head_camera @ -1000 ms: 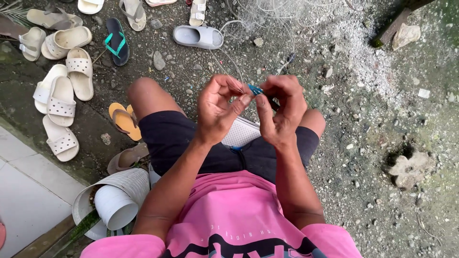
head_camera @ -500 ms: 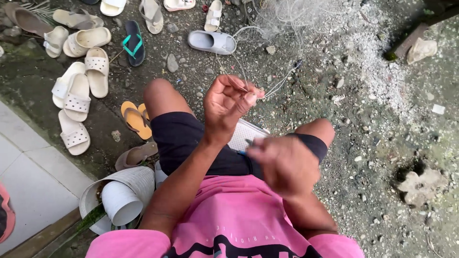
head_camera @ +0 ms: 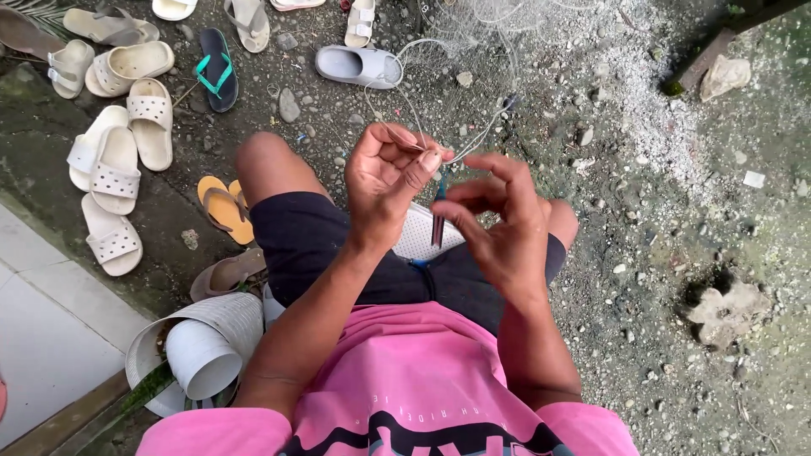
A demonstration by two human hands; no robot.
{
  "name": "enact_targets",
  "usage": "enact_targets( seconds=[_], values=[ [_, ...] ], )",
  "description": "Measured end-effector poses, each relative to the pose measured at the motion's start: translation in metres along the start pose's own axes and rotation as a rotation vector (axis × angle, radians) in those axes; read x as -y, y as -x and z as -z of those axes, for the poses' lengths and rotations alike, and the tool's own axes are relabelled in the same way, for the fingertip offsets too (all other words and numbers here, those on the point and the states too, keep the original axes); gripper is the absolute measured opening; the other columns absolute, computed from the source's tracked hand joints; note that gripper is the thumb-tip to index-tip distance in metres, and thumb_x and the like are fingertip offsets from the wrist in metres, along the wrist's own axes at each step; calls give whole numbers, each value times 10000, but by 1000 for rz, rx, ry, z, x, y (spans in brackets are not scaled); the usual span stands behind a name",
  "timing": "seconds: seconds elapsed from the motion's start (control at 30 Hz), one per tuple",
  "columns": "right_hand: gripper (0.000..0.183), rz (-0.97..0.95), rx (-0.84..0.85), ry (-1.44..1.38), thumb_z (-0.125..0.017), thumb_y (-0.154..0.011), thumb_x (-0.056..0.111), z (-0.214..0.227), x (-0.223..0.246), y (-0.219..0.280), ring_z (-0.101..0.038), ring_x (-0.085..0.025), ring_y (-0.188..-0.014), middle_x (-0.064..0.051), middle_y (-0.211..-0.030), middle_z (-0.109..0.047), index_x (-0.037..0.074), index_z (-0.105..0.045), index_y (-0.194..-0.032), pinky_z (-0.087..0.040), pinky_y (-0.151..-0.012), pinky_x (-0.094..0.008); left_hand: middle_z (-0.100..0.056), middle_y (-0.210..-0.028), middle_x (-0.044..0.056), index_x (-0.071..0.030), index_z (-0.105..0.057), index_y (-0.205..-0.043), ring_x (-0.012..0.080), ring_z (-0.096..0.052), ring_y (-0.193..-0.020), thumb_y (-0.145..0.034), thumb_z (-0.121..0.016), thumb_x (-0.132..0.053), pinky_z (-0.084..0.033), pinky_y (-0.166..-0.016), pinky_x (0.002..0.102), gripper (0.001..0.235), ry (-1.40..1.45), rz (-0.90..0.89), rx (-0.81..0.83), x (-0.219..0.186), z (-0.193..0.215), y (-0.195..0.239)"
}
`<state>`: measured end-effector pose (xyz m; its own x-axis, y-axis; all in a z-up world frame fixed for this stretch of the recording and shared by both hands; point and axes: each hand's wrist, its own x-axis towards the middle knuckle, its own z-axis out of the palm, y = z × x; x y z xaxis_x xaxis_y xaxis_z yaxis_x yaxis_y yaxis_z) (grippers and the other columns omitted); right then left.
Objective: Repairing a fishing net by tying knots in the nylon line using a small blue tool.
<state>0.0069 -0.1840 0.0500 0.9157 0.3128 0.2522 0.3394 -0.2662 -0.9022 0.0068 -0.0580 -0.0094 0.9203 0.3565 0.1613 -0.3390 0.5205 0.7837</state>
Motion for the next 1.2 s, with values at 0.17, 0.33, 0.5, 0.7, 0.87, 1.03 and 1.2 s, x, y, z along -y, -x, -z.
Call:
enact_targets(
  seconds=[0.17, 0.33, 0.5, 0.7, 0.87, 1.03, 1.2],
  values=[
    [492, 18, -17, 59, -789, -794, 70, 4, -9, -2, -695, -241, -622, -129, -776, -694, 29, -489, -1181, -563, -617, -338, -660, -900, 172, -37, -490, -966, 260, -694, -873, -855, -687, -53, -589, -784, 346, 227, -24, 10, 15, -1, -1, 1],
    [459, 69, -48, 146, -780, -837, 91, 7, -10, -10, -701, -213, -646, -84, -802, -699, 60, -493, -1194, -557, -645, -324, -656, -896, 190, -14, -490, -959, 251, -691, -855, -851, -695, -59, -614, -702, 346, 236, -13, 41, 32, 2, 2, 3],
    [392, 121, -33, 280, -765, -858, 118, 9, -6, -11, -710, -203, -670, -50, -820, -714, 88, -545, -1182, -553, -655, -313, -655, -878, 193, -2, -494, -940, 242, -692, -836, -858, -687, -53, -613, -687, 341, 216, -99, 7, 38, -1, 1, 1],
    [386, 153, -10, 301, -768, -853, 136, 8, -8, -11, -695, -217, -644, -44, -788, -703, 96, -575, -1185, -542, -665, -324, -655, -882, 166, -12, -500, -936, 213, -691, -832, -865, -688, -73, -592, -701, 292, 211, -152, -27, 39, -5, -3, 1],
    [335, 207, -17, 277, -782, -836, 103, 12, -13, -17, -687, -212, -632, -53, -775, -699, 96, -645, -1142, -537, -652, -309, -653, -861, 184, -4, -510, -922, 236, -694, -795, -865, -675, -53, -604, -684, 315, 181, -184, -55, 61, -4, -1, 0],
    [178, 201, -69, -145, -786, -767, -28, 15, -30, -20, -662, -288, -753, -197, -792, -652, -54, -689, -914, -576, -723, -403, -646, -876, 172, -9, -499, -938, 225, -687, -847, -874, -669, -64, -576, -742, 293, 190, -140, -43, 50, -5, -1, -1],
    [168, 394, -158, -965, -563, -976, 239, 36, -38, -10, -640, -225, -890, -67, -872, -634, 170, -597, -1125, -553, -976, -453, -603, -938, 107, -83, -466, -968, 191, -639, -902, -886, -635, -67, -547, -873, 297, 189, -123, 32, 68, -17, -3, 3]
  ],
)
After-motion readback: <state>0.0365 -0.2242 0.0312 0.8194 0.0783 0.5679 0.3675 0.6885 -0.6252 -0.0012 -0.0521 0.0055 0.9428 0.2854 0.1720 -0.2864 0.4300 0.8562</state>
